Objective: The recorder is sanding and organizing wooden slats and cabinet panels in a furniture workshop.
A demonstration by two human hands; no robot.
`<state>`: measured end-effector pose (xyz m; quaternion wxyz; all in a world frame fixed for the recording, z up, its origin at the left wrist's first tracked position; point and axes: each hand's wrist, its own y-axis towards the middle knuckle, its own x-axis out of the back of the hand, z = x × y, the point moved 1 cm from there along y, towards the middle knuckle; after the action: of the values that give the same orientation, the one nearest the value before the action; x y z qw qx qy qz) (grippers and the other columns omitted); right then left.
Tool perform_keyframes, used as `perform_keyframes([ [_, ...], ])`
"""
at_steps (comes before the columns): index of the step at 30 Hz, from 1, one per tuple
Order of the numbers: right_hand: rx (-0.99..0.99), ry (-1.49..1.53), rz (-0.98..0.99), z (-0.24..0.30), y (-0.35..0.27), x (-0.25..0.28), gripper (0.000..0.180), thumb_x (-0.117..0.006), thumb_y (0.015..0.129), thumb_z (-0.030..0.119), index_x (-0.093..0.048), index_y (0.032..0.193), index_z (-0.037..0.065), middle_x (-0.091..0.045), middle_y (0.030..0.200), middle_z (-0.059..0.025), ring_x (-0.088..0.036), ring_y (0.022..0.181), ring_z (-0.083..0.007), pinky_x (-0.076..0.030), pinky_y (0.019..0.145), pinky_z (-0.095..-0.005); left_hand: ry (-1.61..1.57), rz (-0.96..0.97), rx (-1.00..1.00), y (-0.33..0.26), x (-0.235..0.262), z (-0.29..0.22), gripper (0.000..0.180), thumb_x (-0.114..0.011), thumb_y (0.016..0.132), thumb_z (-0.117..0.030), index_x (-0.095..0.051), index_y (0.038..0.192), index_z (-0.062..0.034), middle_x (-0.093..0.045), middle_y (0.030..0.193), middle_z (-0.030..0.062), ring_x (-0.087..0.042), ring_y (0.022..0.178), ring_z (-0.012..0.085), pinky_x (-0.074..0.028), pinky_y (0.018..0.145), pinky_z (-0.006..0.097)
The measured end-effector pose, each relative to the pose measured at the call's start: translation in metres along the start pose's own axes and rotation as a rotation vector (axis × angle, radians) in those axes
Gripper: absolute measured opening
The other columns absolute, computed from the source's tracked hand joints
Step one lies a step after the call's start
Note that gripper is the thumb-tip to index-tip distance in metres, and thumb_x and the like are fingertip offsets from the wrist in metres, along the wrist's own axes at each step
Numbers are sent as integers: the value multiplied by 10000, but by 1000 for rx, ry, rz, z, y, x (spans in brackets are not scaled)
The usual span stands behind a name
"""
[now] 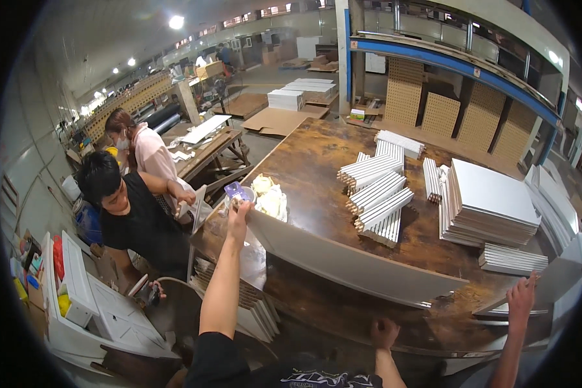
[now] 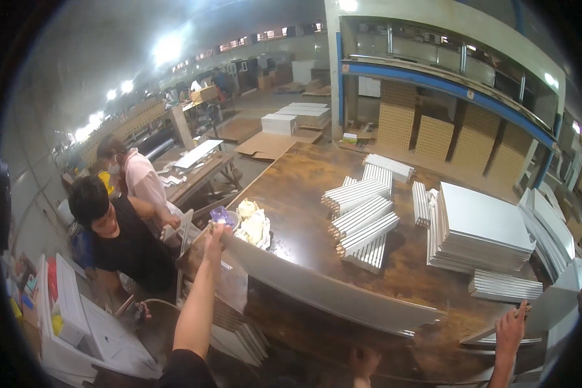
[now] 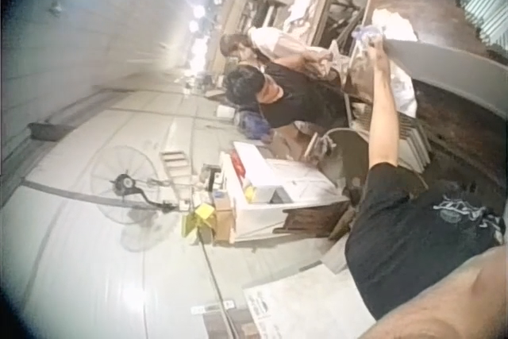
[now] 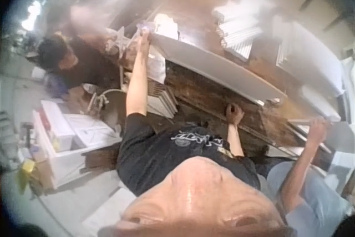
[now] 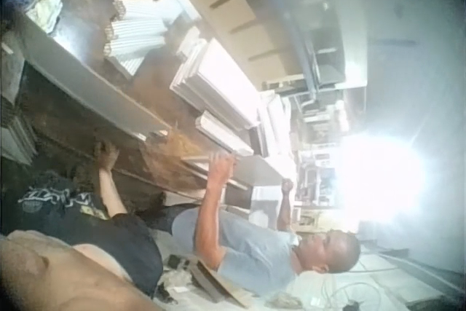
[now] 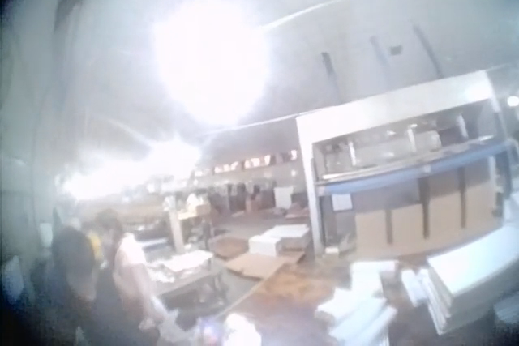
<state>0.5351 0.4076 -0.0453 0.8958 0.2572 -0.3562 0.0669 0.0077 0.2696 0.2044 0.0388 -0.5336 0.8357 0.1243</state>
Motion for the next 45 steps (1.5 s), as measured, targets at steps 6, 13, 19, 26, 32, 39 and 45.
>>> perform_keyframes([
  [6,106,-104,45,-9,-16,1,75,-768,787,239,-768,856,211,-696,766,-5,-661,791,-246,-451,832,-438,33,-5,2,1,-6,-2,611,-681,910,-420,-531,1339,-11,-633,1188,75,-575,1123,178,-415,1041,327],
  [13,-11,-168,229,33,-10,15,109,-763,780,300,-774,840,210,-718,808,-3,-660,882,-278,-447,922,-502,107,13,-57,26,22,27,482,-647,933,-447,-626,1238,-75,-630,1118,21,-575,1034,164,-411,968,330],
  [19,-167,38,196,51,21,25,139,-751,807,288,-754,812,149,-731,857,-30,-661,893,-301,-463,910,-462,125,-78,207,13,-2,4,463,-575,904,-604,-694,1140,-224,-670,1081,-42,-578,987,118,-444,866,323],
  [26,-420,494,-901,-8,84,99,425,-417,1079,338,-714,1009,43,-719,967,-64,-658,887,-204,-530,797,-360,133,-15,178,11,-20,-3,554,-567,922,-624,-602,1209,-151,-609,1208,37,-536,1126,178,-393,958,408],
  [32,-265,1300,-405,5,214,205,724,-331,1044,678,-565,1352,66,-661,1235,-90,-619,1057,-175,-473,876,-321,113,-77,87,2,-8,-3,445,-575,948,-547,-552,1142,-147,-565,1186,39,-515,1091,169,-393,950,399],
  [39,-364,1533,273,87,214,114,1079,-289,902,887,-378,1553,31,-520,1479,-262,-514,1361,-404,-417,1107,-530,144,-84,-74,18,83,4,367,-493,1009,-433,-555,1036,-73,-480,905,18,-479,869,145,-416,812,291],
  [45,-340,1564,88,60,209,114,738,-363,1049,637,-550,1395,12,-668,1281,-163,-609,1228,-311,-475,1031,-440,40,89,47,7,103,-17,439,-464,1015,-474,-475,1226,-89,-569,1098,61,-528,989,156,-427,894,305],
])
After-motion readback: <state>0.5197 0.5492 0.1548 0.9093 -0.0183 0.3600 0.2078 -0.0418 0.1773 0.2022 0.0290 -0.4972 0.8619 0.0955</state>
